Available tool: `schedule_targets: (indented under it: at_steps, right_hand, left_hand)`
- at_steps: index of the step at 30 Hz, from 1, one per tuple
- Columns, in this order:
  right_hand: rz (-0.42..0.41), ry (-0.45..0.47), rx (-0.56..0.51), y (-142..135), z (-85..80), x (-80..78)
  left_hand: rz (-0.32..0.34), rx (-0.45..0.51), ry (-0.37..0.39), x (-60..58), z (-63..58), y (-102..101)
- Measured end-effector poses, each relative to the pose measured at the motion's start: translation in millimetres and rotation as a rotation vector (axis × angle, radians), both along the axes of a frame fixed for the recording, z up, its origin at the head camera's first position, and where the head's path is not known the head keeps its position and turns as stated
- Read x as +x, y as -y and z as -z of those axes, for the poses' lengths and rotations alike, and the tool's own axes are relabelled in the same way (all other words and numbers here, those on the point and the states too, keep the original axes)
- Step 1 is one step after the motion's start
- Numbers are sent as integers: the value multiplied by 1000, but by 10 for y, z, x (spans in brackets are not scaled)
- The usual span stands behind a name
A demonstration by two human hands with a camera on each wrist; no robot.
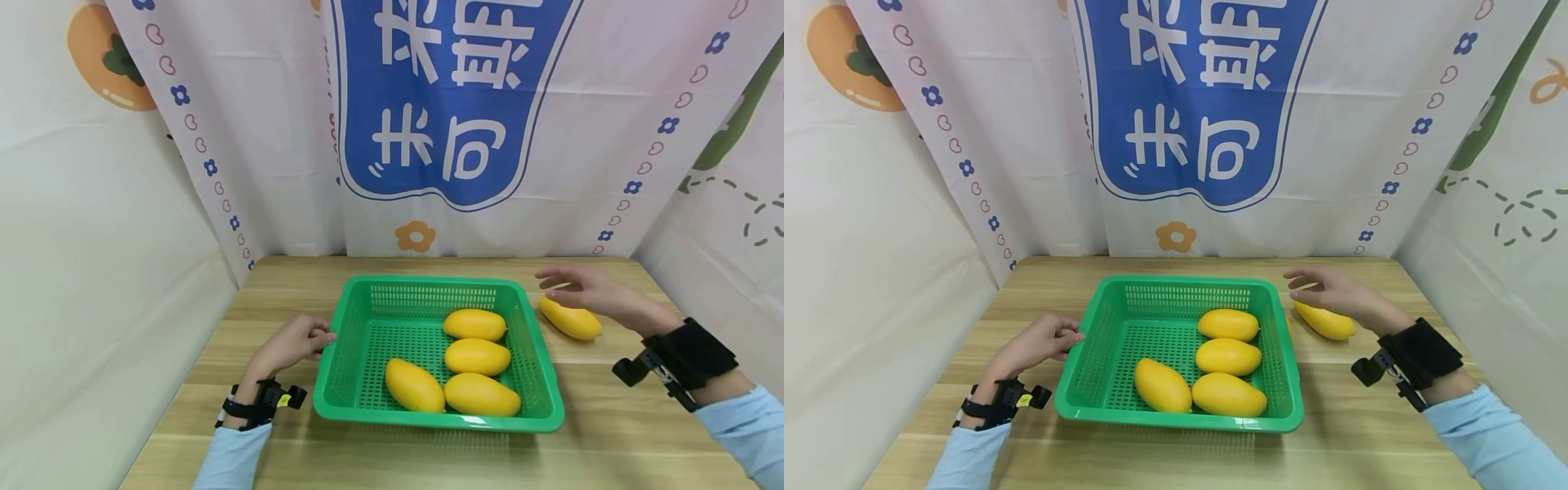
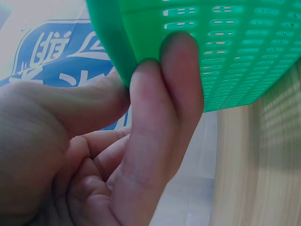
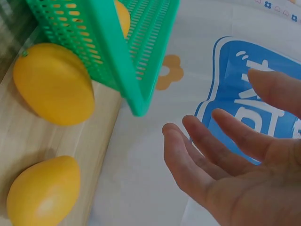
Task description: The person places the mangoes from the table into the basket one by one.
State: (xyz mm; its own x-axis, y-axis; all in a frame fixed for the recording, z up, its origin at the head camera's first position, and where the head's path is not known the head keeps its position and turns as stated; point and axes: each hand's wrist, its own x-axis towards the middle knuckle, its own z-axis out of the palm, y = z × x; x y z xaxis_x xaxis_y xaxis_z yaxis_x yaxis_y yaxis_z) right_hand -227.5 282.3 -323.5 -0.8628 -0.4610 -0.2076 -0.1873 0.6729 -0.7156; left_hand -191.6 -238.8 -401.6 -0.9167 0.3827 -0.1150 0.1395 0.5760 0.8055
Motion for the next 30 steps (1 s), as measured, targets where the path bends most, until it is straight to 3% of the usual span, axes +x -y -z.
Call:
schedule_targets:
  at_steps: [13,30]
  right_hand:
    - [34,20,19,-178,159,-136]
    - [77,2,69,-390,416,-344]
  left_hand:
    - [-14,-15,16,-22,42,15]
    - [3,-13,2,-8,5,6]
